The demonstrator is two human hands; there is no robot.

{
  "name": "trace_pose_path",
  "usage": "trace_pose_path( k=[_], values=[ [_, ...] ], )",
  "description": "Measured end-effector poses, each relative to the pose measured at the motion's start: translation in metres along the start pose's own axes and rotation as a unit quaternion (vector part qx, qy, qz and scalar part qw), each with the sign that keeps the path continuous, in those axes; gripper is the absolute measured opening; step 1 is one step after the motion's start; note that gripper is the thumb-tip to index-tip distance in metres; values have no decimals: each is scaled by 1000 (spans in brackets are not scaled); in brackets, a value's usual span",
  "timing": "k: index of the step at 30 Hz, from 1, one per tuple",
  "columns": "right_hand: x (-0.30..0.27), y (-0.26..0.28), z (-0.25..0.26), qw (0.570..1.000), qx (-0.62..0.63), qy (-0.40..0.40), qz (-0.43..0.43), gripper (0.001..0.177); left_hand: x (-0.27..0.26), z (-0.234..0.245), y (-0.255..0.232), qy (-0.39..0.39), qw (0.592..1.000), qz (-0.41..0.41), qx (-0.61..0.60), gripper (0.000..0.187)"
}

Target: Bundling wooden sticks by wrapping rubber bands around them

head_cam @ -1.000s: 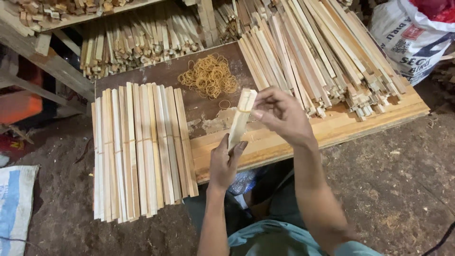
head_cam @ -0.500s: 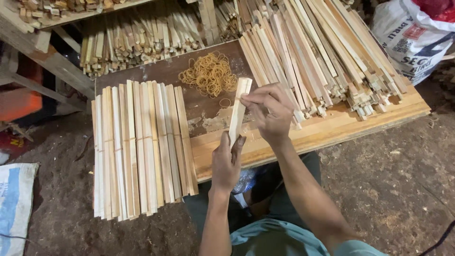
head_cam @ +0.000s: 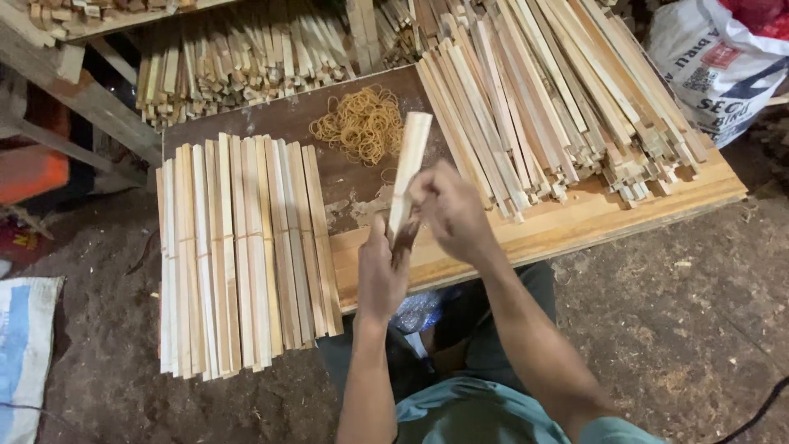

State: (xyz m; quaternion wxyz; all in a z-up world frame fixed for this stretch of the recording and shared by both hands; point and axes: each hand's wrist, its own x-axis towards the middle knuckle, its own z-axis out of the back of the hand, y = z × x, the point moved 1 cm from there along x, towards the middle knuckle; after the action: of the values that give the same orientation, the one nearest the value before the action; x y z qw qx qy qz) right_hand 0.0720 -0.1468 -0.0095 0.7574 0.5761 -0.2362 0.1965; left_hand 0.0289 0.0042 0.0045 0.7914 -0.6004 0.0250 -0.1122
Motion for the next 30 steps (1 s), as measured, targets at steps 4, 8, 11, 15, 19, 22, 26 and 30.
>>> trace_pose_path(
  k=[4,8,11,15,19,22,26,30],
  values=[
    [29,14,27,997,15,-74,7,14,-7,1,-5,28,999,11,9,34],
    [48,-1,52,982,-56,-164,82,10,-15,3,0,51,998,-3,46,34],
    [36,17,40,985,-70,-144,59,12,-16,-2,5,40,998,-11,45,35],
    [9,16,14,995,-59,-74,-32,11,-14,-3,1,10,1000,-17,-10,27],
    [-12,4,3,981,-188,-6,53,11,-11,3,-2,-10,1000,4,-3,22],
    [-10,-4,2,986,-164,4,40,6,-14,6,0,-16,999,14,-45,23],
    [1,22,-4,998,-17,-55,-34,11,-14,11,1,-13,996,29,-86,22],
    [4,31,-22,970,134,-34,-198,44,-16,19,26,-10,996,36,-77,37]
  ],
)
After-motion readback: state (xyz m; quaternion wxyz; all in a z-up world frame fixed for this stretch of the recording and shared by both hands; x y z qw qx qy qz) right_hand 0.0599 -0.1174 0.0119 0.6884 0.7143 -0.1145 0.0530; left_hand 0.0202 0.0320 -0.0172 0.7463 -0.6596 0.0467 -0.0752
